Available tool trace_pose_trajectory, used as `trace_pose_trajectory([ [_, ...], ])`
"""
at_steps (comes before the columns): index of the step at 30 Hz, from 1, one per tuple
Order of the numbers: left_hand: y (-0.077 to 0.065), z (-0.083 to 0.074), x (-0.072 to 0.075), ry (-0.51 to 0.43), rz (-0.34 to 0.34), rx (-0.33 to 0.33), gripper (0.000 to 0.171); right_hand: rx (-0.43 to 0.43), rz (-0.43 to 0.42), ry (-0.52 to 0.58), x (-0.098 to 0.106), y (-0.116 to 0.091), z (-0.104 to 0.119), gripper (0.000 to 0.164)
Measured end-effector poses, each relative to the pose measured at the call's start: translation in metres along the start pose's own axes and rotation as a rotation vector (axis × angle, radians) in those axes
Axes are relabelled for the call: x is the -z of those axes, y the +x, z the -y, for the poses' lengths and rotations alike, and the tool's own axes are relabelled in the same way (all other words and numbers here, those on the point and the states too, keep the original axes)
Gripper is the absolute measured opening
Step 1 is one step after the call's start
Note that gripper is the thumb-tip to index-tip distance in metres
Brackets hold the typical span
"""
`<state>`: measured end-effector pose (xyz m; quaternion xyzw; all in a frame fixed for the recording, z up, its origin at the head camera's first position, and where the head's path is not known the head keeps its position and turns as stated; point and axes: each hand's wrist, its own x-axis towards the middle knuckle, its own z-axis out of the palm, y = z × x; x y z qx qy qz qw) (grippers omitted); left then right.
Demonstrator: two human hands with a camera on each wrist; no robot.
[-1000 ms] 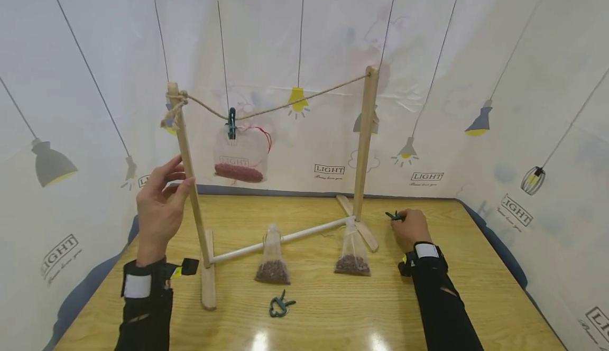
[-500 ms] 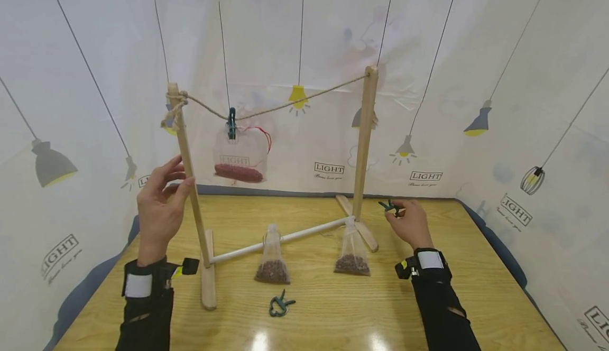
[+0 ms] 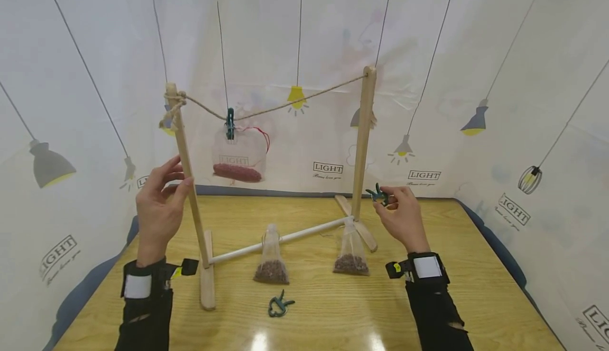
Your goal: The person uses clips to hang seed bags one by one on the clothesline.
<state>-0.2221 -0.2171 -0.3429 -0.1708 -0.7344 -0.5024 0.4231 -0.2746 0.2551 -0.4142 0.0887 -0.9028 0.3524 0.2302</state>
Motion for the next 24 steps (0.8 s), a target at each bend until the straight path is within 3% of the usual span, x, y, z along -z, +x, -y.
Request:
trace_pose_trajectory([
  [9, 0.0, 0.001, -0.001, 0.001, -0.007, 0.007, 0.051, 0.13, -0.094, 0.044, 0.006, -0.004, 0.029, 0.041],
  [24, -0.001, -0.004, -0.002, -0.028, -0.037, -0.047, 0.058, 0.267, -0.135, 0.225, 0.01, -0.014, 0.07, 0.042],
])
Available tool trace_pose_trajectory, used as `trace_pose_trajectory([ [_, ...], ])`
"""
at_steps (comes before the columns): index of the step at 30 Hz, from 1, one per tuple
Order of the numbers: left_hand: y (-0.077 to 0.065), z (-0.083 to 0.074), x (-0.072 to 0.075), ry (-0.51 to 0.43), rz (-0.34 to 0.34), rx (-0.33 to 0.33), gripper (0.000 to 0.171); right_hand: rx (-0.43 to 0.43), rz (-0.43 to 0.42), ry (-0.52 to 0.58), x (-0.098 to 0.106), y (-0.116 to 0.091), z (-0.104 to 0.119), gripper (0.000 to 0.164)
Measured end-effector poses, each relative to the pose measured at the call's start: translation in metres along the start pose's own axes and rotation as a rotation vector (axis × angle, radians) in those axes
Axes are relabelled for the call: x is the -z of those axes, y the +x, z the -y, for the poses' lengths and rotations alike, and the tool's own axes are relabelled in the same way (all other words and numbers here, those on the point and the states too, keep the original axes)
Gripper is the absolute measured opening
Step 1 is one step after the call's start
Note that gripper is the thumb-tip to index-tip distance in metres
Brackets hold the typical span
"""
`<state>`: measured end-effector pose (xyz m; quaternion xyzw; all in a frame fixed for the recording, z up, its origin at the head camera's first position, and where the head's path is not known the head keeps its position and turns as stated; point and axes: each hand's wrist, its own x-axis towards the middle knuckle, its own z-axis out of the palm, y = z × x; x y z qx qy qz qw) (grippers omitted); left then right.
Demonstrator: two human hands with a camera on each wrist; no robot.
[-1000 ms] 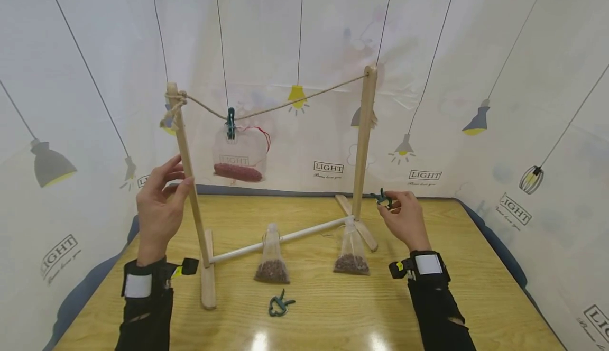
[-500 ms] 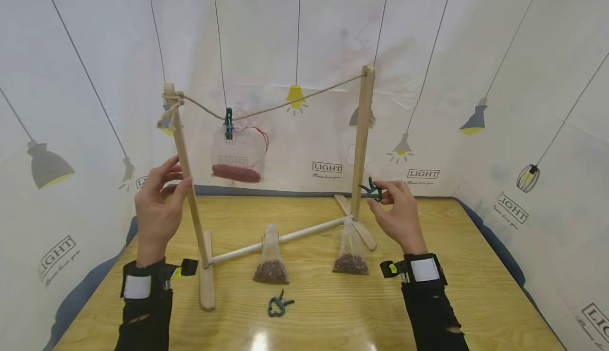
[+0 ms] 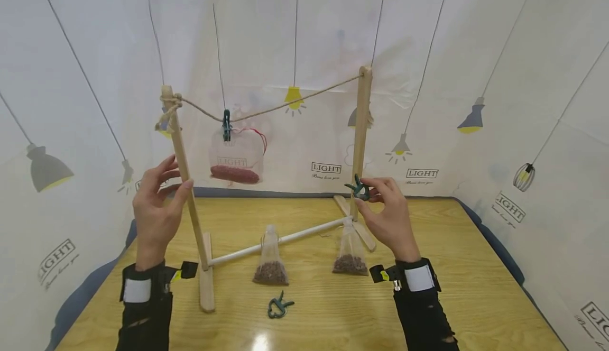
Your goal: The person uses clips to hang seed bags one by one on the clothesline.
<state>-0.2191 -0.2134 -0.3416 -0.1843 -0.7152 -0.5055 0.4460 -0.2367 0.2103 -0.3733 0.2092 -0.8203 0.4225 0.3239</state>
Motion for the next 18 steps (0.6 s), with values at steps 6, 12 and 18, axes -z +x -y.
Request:
trace_pose_trajectory([
  [6, 0.0, -0.008, -0.002, 0.009, 0.001, 0.005, 0.065, 0.027, 0.004, 0.049, -0.005, -0.002, 0.015, 0.044],
  [12, -0.001, -0.02, -0.003, 0.003, -0.028, -0.034, 0.073, 0.067, 0.016, 0.113, -0.01, -0.004, 0.027, 0.048],
  [18, -0.002, -0.035, -0.004, 0.022, -0.047, -0.088, 0.069, 0.127, 0.02, 0.225, -0.013, -0.005, 0.044, 0.05],
])
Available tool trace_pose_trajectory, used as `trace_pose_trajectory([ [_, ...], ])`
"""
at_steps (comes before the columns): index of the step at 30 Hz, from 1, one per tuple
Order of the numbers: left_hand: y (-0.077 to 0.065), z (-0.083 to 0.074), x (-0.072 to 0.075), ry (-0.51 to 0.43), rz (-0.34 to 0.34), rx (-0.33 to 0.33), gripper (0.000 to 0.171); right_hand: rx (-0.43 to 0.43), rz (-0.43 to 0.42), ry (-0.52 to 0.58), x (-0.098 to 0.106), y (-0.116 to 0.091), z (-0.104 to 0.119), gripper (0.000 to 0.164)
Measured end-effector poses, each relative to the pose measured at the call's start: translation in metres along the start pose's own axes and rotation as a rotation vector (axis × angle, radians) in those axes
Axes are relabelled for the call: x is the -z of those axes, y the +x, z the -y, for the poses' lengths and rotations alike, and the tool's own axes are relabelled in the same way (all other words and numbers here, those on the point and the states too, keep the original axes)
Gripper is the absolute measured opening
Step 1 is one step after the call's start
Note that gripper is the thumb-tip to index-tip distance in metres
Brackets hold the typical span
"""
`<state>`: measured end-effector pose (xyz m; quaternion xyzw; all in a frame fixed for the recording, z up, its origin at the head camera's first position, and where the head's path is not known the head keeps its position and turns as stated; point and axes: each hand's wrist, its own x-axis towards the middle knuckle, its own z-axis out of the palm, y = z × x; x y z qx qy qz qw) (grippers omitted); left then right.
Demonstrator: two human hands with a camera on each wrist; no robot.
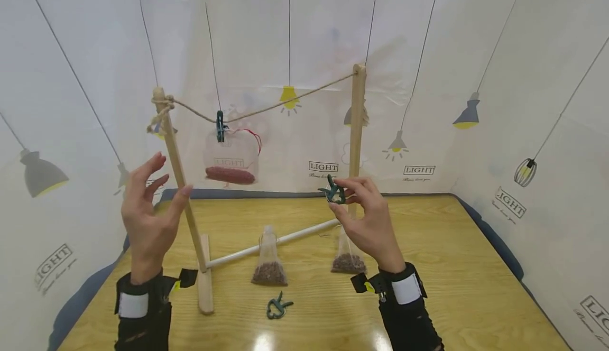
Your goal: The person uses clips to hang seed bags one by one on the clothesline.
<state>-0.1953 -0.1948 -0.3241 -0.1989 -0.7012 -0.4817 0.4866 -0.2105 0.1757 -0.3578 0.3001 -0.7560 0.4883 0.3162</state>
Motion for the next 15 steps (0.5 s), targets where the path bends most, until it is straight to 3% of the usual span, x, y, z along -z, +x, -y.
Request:
trace_pose_trajectory([
  [6, -0.001, -0.011, -0.005, 0.025, -0.01, -0.093, 0.061, 0.04, 0.032, 0.068, -0.007, -0.001, 0.018, 0.052],
  [11, -0.006, -0.019, -0.015, -0.002, 0.027, -0.15, 0.064, 0.032, 0.067, 0.119, -0.011, -0.002, 0.029, 0.052],
  [15, -0.011, -0.026, -0.024, -0.108, 0.099, -0.149, 0.063, 0.02, 0.094, 0.16, -0.015, -0.003, 0.037, 0.052],
])
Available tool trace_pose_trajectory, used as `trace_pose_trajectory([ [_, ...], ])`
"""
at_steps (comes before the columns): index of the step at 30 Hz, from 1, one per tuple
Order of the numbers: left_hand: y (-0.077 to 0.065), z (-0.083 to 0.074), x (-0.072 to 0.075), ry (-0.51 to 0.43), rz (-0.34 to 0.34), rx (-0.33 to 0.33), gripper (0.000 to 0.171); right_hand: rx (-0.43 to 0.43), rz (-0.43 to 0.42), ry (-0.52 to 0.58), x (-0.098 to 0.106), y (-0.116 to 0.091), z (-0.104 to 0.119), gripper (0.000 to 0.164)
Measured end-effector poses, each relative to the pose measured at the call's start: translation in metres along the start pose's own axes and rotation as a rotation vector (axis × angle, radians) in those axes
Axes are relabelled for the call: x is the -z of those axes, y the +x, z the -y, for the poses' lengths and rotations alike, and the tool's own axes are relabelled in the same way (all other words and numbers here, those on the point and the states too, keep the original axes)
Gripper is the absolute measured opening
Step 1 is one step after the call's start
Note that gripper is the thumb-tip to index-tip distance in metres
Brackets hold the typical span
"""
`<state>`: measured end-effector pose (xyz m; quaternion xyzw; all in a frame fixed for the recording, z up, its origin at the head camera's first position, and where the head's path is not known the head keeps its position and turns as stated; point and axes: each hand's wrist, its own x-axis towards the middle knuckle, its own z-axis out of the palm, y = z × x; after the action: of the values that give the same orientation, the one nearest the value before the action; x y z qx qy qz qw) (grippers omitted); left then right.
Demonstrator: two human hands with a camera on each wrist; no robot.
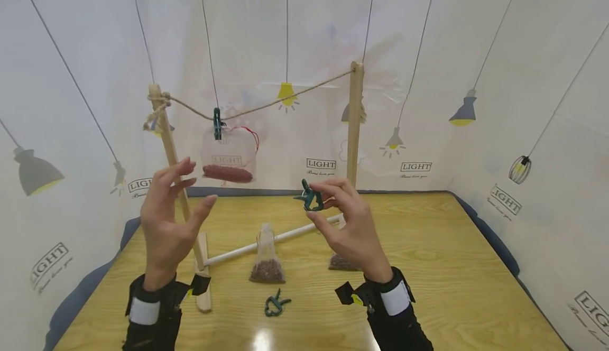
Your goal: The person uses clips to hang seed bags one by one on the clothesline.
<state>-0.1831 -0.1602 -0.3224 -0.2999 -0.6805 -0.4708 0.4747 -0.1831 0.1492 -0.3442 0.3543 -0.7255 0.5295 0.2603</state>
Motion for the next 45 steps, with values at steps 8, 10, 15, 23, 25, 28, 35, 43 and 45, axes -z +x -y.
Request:
trace_pose_trajectory([
  [8, -0.009, -0.01, -0.024, -0.277, 0.154, 0.063, 0.067, 0.031, 0.038, 0.084, -0.014, -0.001, 0.009, 0.054],
  [10, -0.011, -0.012, -0.029, -0.317, 0.192, 0.09, 0.068, 0.027, 0.043, 0.096, -0.017, -0.001, 0.012, 0.054],
  [15, -0.016, -0.019, -0.04, -0.384, 0.277, 0.146, 0.07, 0.035, 0.054, 0.1, -0.02, -0.002, 0.016, 0.052],
  [23, -0.023, -0.027, -0.052, -0.482, 0.367, 0.189, 0.066, 0.069, 0.094, 0.074, -0.026, -0.002, 0.022, 0.053],
  [25, -0.024, -0.028, -0.054, -0.499, 0.377, 0.202, 0.064, 0.081, 0.105, 0.07, -0.028, -0.002, 0.022, 0.053],
  [28, -0.026, -0.029, -0.055, -0.527, 0.385, 0.22, 0.06, 0.089, 0.117, 0.09, -0.03, -0.002, 0.022, 0.053],
  [35, -0.027, -0.028, -0.058, -0.544, 0.388, 0.23, 0.047, 0.084, 0.125, 0.101, -0.032, -0.003, 0.021, 0.052],
  [43, -0.028, -0.027, -0.058, -0.544, 0.382, 0.237, 0.04, 0.054, 0.136, 0.107, -0.031, -0.004, 0.023, 0.05],
  [45, -0.028, -0.028, -0.057, -0.527, 0.382, 0.228, 0.04, 0.049, 0.139, 0.109, -0.032, -0.004, 0.023, 0.049],
])
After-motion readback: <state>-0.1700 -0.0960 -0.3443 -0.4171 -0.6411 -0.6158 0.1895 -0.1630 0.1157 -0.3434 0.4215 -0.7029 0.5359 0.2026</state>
